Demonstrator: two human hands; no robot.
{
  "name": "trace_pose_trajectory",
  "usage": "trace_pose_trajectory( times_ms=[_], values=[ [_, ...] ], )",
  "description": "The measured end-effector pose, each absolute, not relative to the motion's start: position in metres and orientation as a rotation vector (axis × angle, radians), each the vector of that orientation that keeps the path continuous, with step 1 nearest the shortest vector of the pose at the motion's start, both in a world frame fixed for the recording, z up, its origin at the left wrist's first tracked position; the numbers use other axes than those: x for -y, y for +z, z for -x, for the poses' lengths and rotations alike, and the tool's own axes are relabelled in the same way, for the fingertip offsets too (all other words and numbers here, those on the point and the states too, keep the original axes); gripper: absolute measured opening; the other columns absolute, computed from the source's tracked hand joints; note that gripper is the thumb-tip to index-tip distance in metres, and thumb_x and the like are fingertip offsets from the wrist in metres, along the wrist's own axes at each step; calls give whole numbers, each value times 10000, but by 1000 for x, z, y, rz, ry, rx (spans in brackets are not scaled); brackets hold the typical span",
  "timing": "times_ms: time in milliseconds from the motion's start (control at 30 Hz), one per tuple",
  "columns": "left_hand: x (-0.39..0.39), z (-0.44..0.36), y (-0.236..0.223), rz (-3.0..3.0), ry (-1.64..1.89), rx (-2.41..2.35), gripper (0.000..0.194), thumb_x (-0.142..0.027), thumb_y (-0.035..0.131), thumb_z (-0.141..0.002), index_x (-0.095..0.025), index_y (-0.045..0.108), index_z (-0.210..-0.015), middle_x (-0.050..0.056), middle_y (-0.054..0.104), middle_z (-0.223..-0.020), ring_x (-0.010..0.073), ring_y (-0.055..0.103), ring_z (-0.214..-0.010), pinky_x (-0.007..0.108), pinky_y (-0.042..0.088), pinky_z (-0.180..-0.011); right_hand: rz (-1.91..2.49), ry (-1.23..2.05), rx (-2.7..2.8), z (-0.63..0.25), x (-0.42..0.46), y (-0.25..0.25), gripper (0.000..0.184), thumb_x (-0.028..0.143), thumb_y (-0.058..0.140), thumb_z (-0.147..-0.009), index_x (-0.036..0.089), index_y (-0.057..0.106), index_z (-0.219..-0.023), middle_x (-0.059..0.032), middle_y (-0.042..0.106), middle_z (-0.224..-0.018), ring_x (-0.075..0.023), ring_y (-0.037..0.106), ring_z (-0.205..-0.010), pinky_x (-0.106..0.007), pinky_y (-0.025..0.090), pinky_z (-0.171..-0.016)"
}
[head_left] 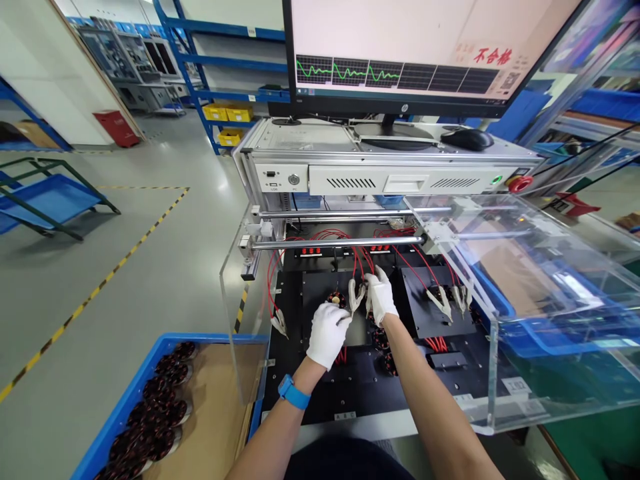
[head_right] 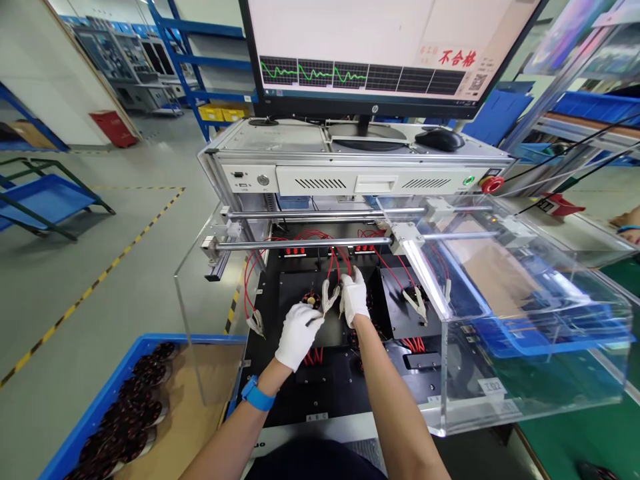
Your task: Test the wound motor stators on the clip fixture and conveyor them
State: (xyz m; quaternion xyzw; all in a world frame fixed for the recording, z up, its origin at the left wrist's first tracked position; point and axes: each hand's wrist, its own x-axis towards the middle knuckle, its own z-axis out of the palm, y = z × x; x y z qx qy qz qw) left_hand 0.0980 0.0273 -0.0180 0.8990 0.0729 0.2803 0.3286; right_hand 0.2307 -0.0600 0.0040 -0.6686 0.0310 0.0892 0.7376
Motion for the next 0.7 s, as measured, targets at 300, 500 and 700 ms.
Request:
trace_pose_trajectory(
  times_ms=[300, 500, 700],
  values=[
    [-56, -37, -52, -2420, 973, -251, 206, -159, 506, -840, -244, 665, -941, -9, 688, -955, 191, 534, -1116, 484, 335, -1061, 1343, 210, -136, -224, 60, -3, 736, 324, 584, -644, 213, 350, -1333, 30, 529, -778, -68, 453, -520, -197, 404, -488],
    [-79, -13, -83, -2082, 870, -915, 416, -352, 469, -849, -142, 527, -1203, 130, 549, -1225, 234, 485, -1171, 427, 377, -1038, 1356, 176, -108, -221, 61, -10, 690, 327, 555, -686, 238, 354, -1341, 34, 523, -779, -64, 416, -509, -189, 362, -464],
    [-85, -28, -76, -1725, 614, -1154, 714, -448, 451, -825, -109, 204, -1402, 161, 289, -1446, 275, 260, -1343, 434, 221, -1119, 1410, 55, -37, -222, 62, -24, 670, 361, 538, -723, 226, 351, -1352, 20, 519, -848, -64, 371, -542, -197, 353, -497]
  ],
)
